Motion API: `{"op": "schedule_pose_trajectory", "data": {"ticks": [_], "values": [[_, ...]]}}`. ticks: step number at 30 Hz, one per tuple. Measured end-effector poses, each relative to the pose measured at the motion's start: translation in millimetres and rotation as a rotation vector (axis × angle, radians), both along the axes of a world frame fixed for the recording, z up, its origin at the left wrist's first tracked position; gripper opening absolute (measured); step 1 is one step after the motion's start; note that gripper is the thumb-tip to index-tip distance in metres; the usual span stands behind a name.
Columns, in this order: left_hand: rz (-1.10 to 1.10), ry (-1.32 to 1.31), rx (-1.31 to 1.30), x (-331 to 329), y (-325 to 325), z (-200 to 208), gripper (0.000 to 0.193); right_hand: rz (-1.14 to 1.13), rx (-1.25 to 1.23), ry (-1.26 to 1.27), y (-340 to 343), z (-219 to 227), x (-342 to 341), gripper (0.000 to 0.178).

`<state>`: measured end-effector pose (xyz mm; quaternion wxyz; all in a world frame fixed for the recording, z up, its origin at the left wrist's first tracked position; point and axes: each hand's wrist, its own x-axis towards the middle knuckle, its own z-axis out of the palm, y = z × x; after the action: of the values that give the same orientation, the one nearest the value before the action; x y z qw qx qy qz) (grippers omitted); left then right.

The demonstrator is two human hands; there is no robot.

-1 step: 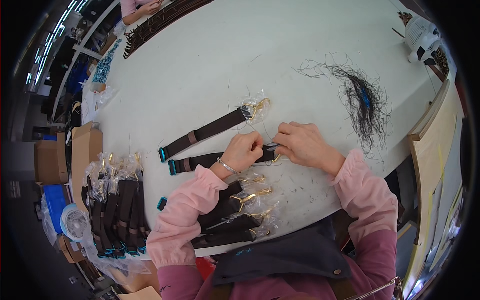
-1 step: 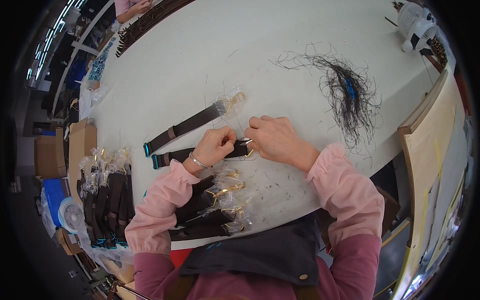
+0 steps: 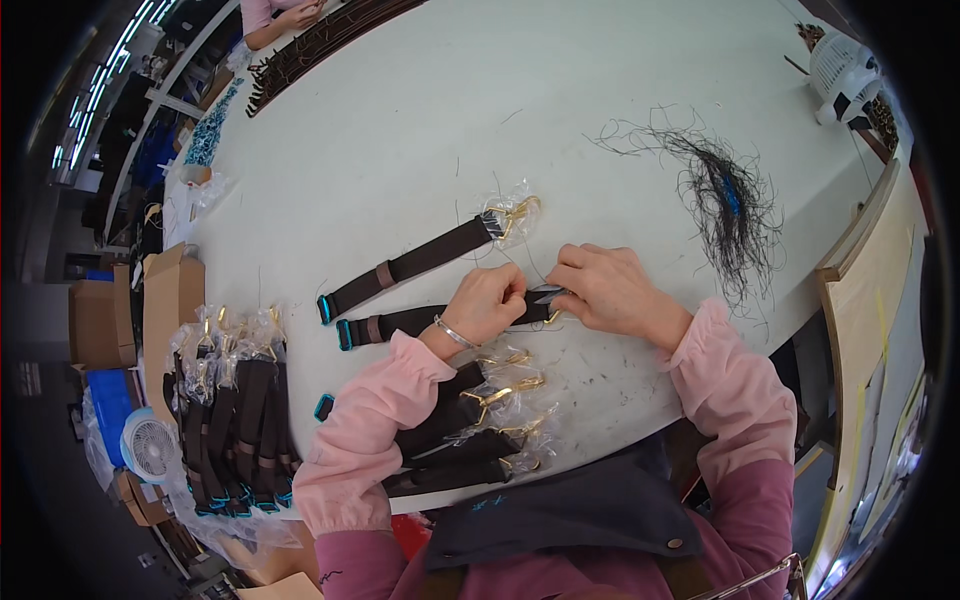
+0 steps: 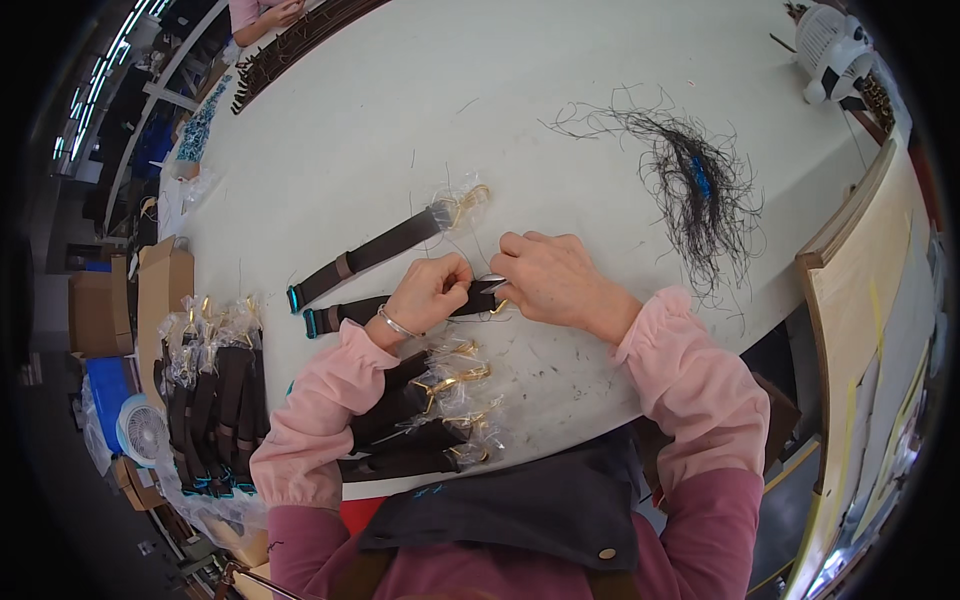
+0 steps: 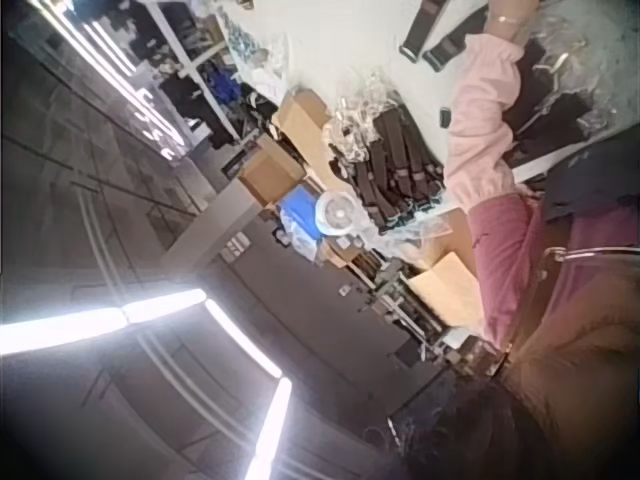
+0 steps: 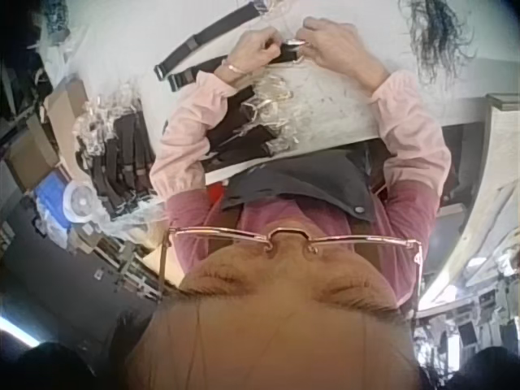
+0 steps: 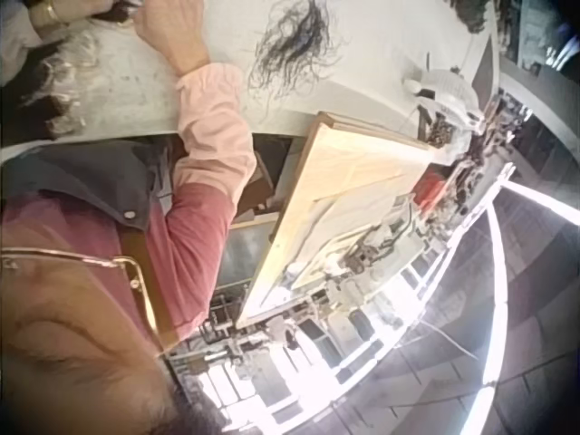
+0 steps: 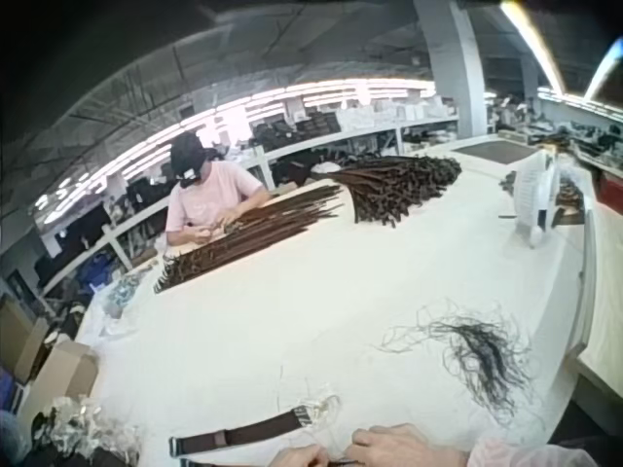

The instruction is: The person uses pliers to attach gold-colored metal hooks to the ends of black fabric straps. They work on multiple straps sequentially, securing the hardware and trimming excess material. The finished straps are placed on the table alongside other completed units.

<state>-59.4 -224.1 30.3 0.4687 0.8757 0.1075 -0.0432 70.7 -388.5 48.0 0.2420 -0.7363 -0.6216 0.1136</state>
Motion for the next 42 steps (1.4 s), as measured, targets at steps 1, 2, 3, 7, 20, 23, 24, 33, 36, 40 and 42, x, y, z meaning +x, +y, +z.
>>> {"op": "schedule_pose_trajectory", "data": {"ticks": [1,2,3,7,20,23,24,33,36,40,42], "values": [[-0.008,-0.06,0.096,-2.3,-1.3,0.4,0.014,-0.029,-0.006,0.048,-1.8,6.4,-0.8,0.018],[-0.018,-0.119,0.189,-5.2,-4.4,0.5,0.018,-0.059,-0.015,0.096,-3.6,9.6,-1.6,0.018],[-0.027,-0.179,0.282,-7.1,-6.9,1.8,0.021,-0.077,-0.015,0.113,-5.6,7.4,-1.8,0.019],[-0.081,-0.042,0.41,-10.0,-12.4,19.6,0.029,-0.082,-0.013,0.189,-16.3,-1.3,-2.0,0.023],[-0.141,-0.432,0.555,-32.2,-25.6,8.6,0.029,-0.213,-0.171,0.932,-8.1,-0.8,3.1,0.019],[-0.15,-0.481,0.581,-33.1,-25.6,5.0,0.028,-0.082,-0.299,0.934,0.2,4.5,2.2,0.016],[-0.154,-0.497,0.587,-32.8,-25.8,4.4,0.028,-0.055,-0.33,0.87,3.6,2.8,2.7,0.016],[-0.104,-0.524,0.442,-33.6,-23.3,-3.8,0.028,-0.097,-0.238,0.977,16.0,-17.2,-6.3,0.022],[-0.09,-0.528,0.367,-32.0,-21.8,-6.7,0.028,-0.126,-0.082,0.713,13.8,-23.0,-8.4,0.02],[-0.101,-0.482,0.29,-31.5,-19.0,-8.0,0.027,-0.142,0.008,0.338,13.1,-20.0,-17.6,0.013],[-0.102,-0.472,0.271,-31.0,-18.6,-8.5,0.026,-0.164,0.02,0.272,13.3,-19.5,-19.8,0.013]]}}
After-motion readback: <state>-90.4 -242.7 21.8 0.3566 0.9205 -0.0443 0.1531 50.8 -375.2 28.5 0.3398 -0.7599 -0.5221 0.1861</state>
